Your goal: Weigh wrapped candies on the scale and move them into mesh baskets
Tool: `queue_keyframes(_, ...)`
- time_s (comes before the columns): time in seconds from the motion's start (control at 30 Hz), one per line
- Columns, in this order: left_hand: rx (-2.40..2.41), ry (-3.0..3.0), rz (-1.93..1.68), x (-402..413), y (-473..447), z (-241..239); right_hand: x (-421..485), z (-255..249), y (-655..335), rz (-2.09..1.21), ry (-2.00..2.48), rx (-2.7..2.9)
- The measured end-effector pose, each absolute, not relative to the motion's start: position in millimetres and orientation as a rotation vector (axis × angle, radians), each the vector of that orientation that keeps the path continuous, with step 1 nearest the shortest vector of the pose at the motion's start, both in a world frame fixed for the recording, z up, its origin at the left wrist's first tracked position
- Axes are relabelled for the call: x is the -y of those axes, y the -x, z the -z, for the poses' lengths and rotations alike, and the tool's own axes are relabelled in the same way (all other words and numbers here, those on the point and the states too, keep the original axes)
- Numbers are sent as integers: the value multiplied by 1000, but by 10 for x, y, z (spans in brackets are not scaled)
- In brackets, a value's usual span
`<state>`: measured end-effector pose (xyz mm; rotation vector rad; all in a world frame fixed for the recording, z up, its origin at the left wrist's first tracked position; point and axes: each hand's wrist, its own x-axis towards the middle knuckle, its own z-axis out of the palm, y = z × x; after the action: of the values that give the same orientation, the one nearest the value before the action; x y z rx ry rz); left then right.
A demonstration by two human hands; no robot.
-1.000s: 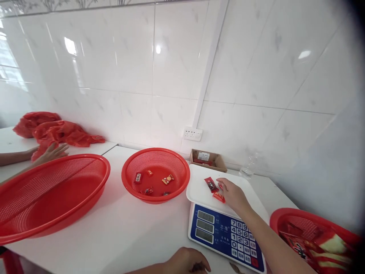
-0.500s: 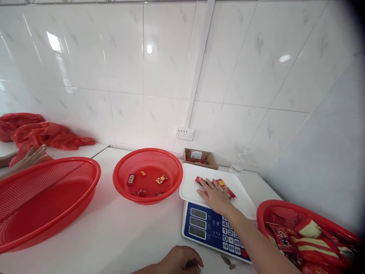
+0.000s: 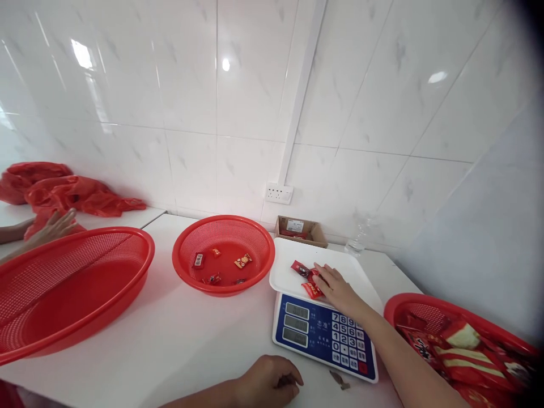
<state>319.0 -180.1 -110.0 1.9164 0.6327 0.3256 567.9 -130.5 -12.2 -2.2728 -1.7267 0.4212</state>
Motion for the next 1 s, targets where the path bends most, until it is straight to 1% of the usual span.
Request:
queue_keyframes(0.13, -665, -1929, -303, 1809, -3174, 1058, 1503, -75, -6059, -304, 2073, 1608)
queue_keyframes(0.27, -680, -1953, -287, 1818, -3172, 1004, 1934, -244, -6649, -280, 2222, 1423)
queue_keyframes(0.33, -686, -1956, -288, 1819, -3182, 982, 2200, -234, -6839, -383, 2292, 1462)
queue_keyframes(0.47, -690, -1933, -275, 1815, -3201, 962, 2603, -59, -6854, -766, 2371, 1664)
queue_keyframes(0.53, -692, -1913, -269, 1813, -3206, 969, 2681, 49, -6756, -814, 2421, 1688)
queue_keyframes(0.67, -718, -1877, -280, 1814, -3217, 996, 2640, 210, -6609, -667, 2551, 1641)
queue_keyframes(0.83, -735, -1857, -287, 1825, -3230, 1005, 2517, 278, -6599, -426, 2709, 1498)
queue_keyframes(1.0, -738, -1861, -294, 1836, -3234, 994, 2512, 235, -6491, -348, 2774, 1565)
